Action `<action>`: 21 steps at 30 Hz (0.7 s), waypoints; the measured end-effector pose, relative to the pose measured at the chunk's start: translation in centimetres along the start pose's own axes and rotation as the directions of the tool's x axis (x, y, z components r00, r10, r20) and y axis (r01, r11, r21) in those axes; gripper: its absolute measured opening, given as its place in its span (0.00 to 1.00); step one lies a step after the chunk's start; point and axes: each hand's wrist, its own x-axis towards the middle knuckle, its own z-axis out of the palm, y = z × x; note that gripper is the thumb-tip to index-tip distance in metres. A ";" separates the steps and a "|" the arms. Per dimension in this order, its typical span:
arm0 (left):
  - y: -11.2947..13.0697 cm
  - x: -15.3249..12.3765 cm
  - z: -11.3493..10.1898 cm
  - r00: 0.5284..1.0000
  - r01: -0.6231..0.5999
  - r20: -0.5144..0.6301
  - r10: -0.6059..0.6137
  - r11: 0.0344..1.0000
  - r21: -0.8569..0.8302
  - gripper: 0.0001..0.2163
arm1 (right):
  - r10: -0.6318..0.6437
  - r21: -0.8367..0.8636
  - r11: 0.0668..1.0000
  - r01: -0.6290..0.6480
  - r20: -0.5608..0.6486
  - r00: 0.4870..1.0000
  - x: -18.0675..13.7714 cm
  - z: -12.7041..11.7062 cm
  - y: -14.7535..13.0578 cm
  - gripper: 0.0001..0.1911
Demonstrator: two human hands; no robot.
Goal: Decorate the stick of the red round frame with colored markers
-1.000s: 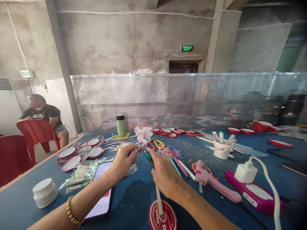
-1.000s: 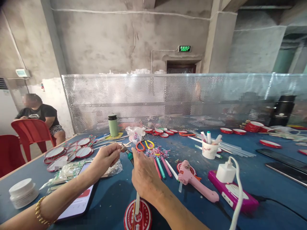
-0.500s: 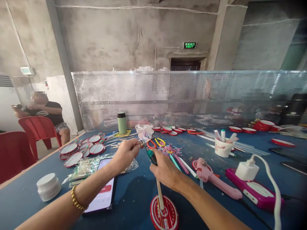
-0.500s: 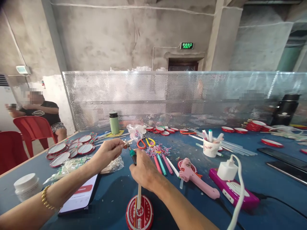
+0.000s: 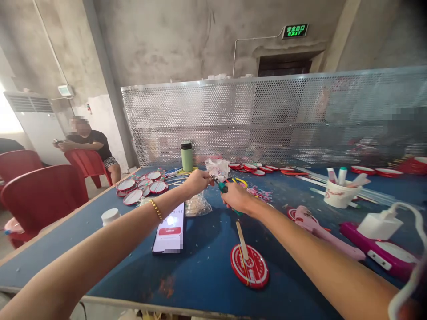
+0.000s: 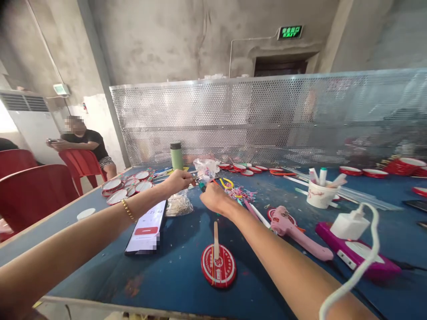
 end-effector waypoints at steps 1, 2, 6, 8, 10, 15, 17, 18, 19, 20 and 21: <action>-0.4 0.3 0.1 1.000 0.023 -0.004 -0.023 0.999 0.022 0.12 | 0.029 0.009 1.000 -0.029 0.029 0.999 0.4 0.2 -0.2 0.08; -0.8 0.6 0.2 0.999 0.046 -0.005 -0.046 0.998 0.046 0.12 | 0.057 0.023 0.998 -0.058 0.061 0.996 0.9 0.4 -0.3 0.10; -1.6 1.7 0.4 0.990 0.141 0.002 -0.143 0.978 0.155 0.11 | 0.145 0.084 0.983 -0.161 0.175 0.974 2.2 0.9 -0.7 0.13; -1.5 2.1 0.5 0.983 0.172 0.024 -0.180 0.963 0.206 0.10 | 0.173 0.105 0.974 -0.199 0.215 0.961 2.7 0.9 -0.8 0.14; -1.3 2.4 0.5 0.977 0.187 0.055 -0.206 0.951 0.248 0.11 | 0.194 0.121 0.966 -0.229 0.245 0.950 3.0 0.8 -0.7 0.13; -1.2 3.1 0.7 0.966 0.177 0.123 -0.227 0.929 0.325 0.16 | 0.231 0.143 0.950 -0.278 0.276 0.933 3.7 0.8 -0.5 0.12; -1.4 3.3 0.8 0.963 0.168 0.138 -0.229 0.921 0.353 0.16 | 0.238 0.144 0.948 -0.285 0.278 0.931 3.8 0.9 -0.5 0.11; -1.6 3.3 0.8 0.963 0.163 0.144 -0.229 0.916 0.366 0.16 | 0.240 0.144 0.947 -0.287 0.279 0.930 3.9 1.0 -0.5 0.11; -1.7 3.3 0.9 0.962 0.157 0.149 -0.227 0.913 0.377 0.16 | 0.242 0.145 0.946 -0.289 0.279 0.929 4.0 1.1 -0.5 0.11; -1.8 3.4 0.9 0.962 0.151 0.153 -0.224 0.910 0.387 0.16 | 0.244 0.145 0.946 -0.292 0.278 0.929 4.0 1.1 -0.5 0.11; -1.9 3.4 0.9 0.963 0.143 0.156 -0.220 0.907 0.395 0.16 | 0.247 0.144 0.945 -0.294 0.278 0.928 4.1 1.2 -0.5 0.11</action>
